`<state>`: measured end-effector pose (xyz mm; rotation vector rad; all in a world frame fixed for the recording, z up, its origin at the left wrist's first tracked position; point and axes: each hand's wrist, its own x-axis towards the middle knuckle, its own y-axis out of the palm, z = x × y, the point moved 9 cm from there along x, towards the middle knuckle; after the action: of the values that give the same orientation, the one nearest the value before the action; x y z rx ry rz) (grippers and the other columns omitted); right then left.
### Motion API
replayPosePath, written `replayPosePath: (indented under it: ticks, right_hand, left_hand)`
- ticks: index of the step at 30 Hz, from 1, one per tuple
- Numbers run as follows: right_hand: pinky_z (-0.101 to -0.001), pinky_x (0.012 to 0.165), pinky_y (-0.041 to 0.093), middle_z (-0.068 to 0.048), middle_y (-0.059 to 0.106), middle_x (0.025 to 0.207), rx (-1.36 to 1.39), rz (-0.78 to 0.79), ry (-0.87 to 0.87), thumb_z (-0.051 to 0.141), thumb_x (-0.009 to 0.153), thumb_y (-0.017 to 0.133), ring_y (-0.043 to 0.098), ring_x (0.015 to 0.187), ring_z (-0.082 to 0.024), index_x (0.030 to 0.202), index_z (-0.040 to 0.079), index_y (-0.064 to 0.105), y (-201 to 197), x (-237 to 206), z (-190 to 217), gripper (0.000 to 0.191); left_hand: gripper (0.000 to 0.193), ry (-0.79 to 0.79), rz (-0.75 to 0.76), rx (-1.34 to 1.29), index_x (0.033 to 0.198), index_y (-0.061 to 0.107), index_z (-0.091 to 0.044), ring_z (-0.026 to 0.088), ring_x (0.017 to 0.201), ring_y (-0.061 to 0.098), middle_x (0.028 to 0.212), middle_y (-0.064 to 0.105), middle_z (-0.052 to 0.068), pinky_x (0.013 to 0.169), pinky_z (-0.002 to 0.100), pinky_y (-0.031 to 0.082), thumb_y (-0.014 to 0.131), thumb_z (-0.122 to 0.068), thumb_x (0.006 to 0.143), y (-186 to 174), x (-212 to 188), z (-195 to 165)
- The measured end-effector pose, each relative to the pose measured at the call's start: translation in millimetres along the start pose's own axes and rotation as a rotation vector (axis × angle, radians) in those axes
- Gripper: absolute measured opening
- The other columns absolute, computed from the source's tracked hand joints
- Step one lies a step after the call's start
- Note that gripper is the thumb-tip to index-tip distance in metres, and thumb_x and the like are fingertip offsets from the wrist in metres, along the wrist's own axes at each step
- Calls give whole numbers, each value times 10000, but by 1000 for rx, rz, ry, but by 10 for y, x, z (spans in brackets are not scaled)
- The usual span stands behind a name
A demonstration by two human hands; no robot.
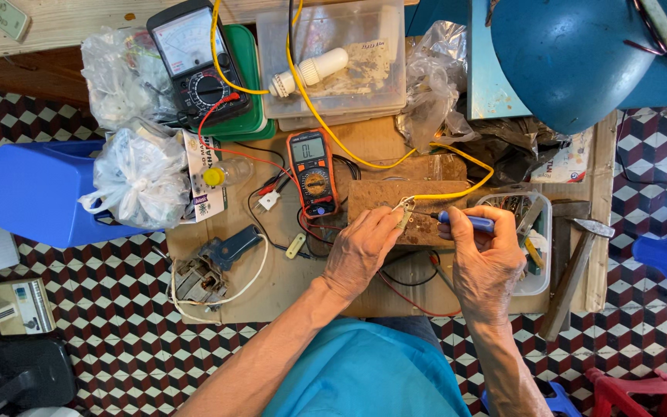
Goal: The person sits at a cluttered workbench and repairs an electrical plug and socket assembly. They strip and twist wire ends by hand, connect the wires to the plug terminals, check the assembly with a multimeter, and use a screwdriver to tighten the plug's parts.
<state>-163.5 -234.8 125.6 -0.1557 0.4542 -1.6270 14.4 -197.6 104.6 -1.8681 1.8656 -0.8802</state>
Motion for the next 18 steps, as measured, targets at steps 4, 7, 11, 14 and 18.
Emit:
replayPosePath:
  ticks: [4, 7, 11, 14, 18]
  right_hand:
    - [-255, 757, 624, -101, 750, 971, 25, -2, -16, 133, 1036, 688, 762, 879, -142, 1109, 3, 586, -4, -1, 7, 181]
    - [-254, 760, 627, -100, 753, 976, 15, 6, -18, 136, 1039, 685, 762, 881, -145, 1114, 6, 588, 4, 7, 1, 178]
    - [-249, 748, 640, -93, 754, 976, -23, 27, -43, 139, 1036, 681, 770, 888, -145, 1113, 12, 588, 24, 18, 34, 176]
    - [-246, 738, 626, -93, 755, 964, -33, 9, -38, 137, 1034, 689, 769, 881, -145, 1108, 9, 587, 23, 9, 61, 179]
    - [-256, 717, 612, -93, 747, 932, -139, 28, -132, 127, 1023, 709, 767, 871, -147, 1098, 9, 591, 44, 2, 223, 183]
  left_hand:
    - [300, -3, -4, -8, 1239, 642, -23, 294, 1031, 660, 1158, 643, 114, 887, 381, 574, 700, -78, 949, -2, -4, 5]
    - [307, 3, -8, -14, 1243, 643, -18, 299, 1042, 659, 1161, 640, 120, 890, 383, 572, 698, -76, 947, -7, -4, 5]
    - [300, -3, -4, -23, 1241, 647, -19, 291, 1034, 662, 1160, 644, 115, 890, 376, 578, 699, -71, 950, -2, -3, 9]
    - [303, -5, -5, -21, 1237, 651, -19, 294, 1026, 662, 1155, 645, 116, 883, 381, 577, 706, -67, 943, -3, -2, 10]
    - [309, 0, -13, -23, 1235, 648, -22, 294, 1027, 665, 1155, 645, 112, 880, 381, 578, 715, -62, 935, -10, -1, 4]
